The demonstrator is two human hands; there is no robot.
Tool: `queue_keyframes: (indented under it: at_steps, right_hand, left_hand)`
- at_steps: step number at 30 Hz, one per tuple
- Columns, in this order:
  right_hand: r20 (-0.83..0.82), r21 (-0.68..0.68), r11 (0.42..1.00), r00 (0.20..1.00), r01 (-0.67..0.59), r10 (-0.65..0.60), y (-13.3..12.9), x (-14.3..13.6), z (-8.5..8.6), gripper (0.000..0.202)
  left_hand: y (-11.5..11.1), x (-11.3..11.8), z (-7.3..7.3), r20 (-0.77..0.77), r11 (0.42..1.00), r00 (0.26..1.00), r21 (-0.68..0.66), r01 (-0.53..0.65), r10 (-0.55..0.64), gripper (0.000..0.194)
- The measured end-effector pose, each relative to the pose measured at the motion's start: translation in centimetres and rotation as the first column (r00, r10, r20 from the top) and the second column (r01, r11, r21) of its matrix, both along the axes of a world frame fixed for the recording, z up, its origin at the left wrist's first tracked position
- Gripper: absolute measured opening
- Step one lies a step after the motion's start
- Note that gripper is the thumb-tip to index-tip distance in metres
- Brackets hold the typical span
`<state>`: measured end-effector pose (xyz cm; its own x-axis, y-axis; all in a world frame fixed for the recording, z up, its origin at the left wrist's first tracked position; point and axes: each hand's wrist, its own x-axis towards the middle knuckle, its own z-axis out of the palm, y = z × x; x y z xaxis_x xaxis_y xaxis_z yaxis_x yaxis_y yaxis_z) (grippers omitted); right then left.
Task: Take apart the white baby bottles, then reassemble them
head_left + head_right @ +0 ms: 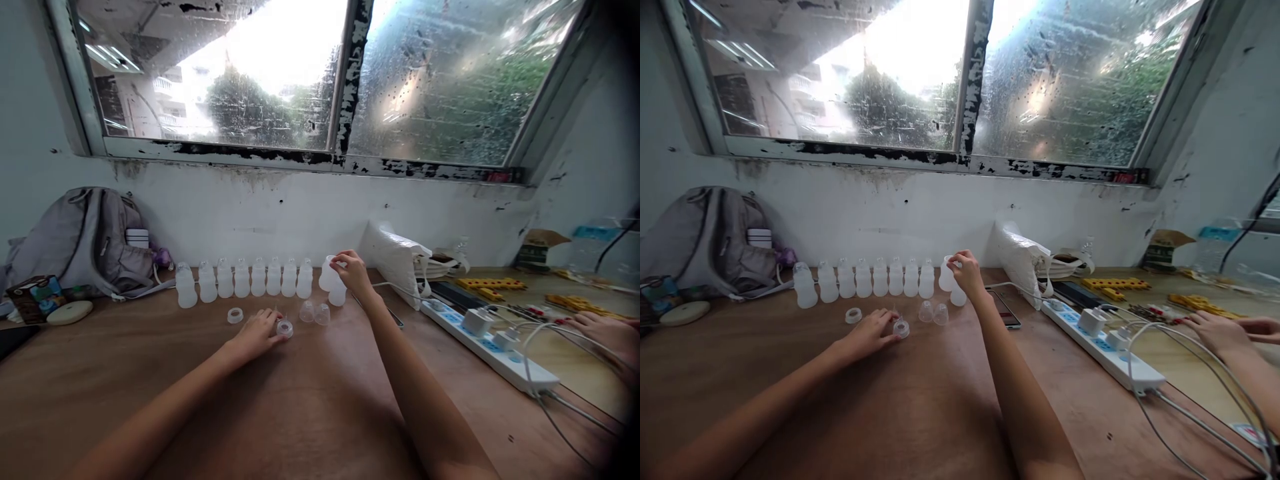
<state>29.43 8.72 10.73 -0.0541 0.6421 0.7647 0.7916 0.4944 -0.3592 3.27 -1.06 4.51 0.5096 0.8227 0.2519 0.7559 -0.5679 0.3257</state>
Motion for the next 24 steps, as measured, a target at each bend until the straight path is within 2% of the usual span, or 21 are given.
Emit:
queue_keyframes:
  at_steps: [7,13,18,24]
  right_hand:
    - [0.121,-0.049,0.998,0.992,0.027,-0.021,1.4,-0.9,-2.9,0.013]
    - [0.221,-0.076,0.993,0.972,0.095,-0.076,1.6,-1.4,-4.7,0.016]
    - [0.274,-0.043,0.984,0.949,0.174,-0.156,1.4,-1.6,-5.4,0.017]
    - [0.324,-0.016,0.970,0.918,0.244,-0.226,1.1,-1.6,-5.6,0.017]
  left_hand:
    - [0.1,0.7,-1.4,-0.025,0.998,0.999,0.052,-0.031,0.033,0.039]
    - [-0.3,1.1,-1.4,-0.006,0.997,0.999,0.062,-0.053,0.053,0.033]
    - [-0.5,1.2,-1.3,-0.005,0.996,0.998,0.070,-0.064,0.064,0.032]
    - [-0.4,1.1,-2.0,0.018,0.998,0.999,0.043,-0.044,0.043,0.037]
